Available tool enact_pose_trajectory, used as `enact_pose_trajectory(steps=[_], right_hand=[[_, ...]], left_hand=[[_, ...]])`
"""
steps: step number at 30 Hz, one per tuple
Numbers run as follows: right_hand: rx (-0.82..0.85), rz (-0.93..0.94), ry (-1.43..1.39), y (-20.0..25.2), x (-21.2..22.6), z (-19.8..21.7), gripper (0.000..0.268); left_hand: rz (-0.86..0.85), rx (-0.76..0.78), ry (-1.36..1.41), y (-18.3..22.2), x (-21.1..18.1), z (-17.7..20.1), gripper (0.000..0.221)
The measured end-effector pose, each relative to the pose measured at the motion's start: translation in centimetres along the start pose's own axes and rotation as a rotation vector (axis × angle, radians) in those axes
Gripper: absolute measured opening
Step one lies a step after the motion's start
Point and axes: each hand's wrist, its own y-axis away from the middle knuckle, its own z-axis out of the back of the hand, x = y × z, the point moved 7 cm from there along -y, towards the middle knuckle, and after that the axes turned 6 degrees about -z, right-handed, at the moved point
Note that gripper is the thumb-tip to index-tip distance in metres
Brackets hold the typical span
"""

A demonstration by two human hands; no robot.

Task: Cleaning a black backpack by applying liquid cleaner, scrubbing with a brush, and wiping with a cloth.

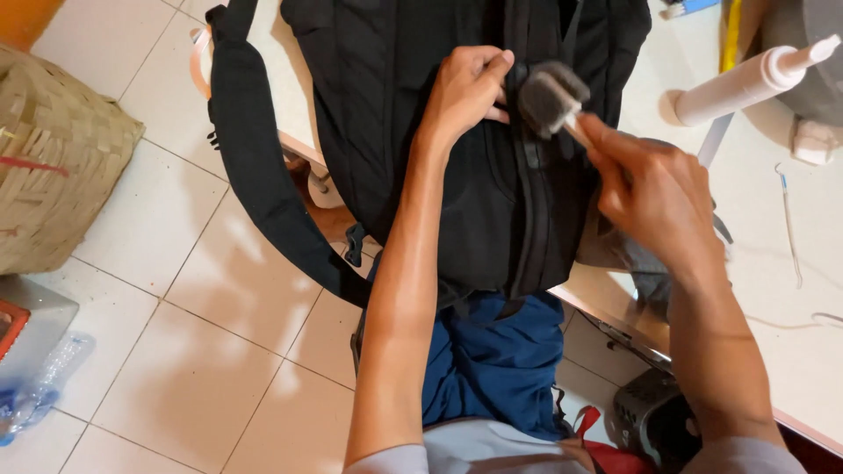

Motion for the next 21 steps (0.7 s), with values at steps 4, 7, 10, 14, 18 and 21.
enact_pose_trajectory(steps=[4, 7, 10, 14, 18, 21], right_hand=[[-0.178, 0.112, -0.089, -1.9, 0.9, 0.8, 0.048], [-0.036, 0.107, -0.127, 0.8, 0.7, 1.5, 0.049], [0.074, 0.065, -0.117, 4.4, -0.9, 1.3, 0.049], [0.021, -0.002, -0.060, 4.1, -1.7, 0.6, 0.052], [-0.165, 0.026, -0.048, -1.5, -1.1, -0.5, 0.049], [-0.176, 0.031, -0.087, -2.5, -0.8, 0.5, 0.044]], left_hand=[[-0.005, -0.007, 0.018, -0.1, 0.2, -0.2, 0.030], [0.000, -0.021, 0.026, 0.0, 0.1, 0.2, 0.025], [-0.009, -0.005, 0.037, 0.0, 0.1, 0.1, 0.029], [-0.009, -0.003, 0.016, -0.8, 1.2, -0.2, 0.031], [-0.012, -0.032, 0.015, -0.5, 0.7, -0.3, 0.029], [-0.008, -0.068, 0.044, -0.5, 0.8, -0.2, 0.028]])
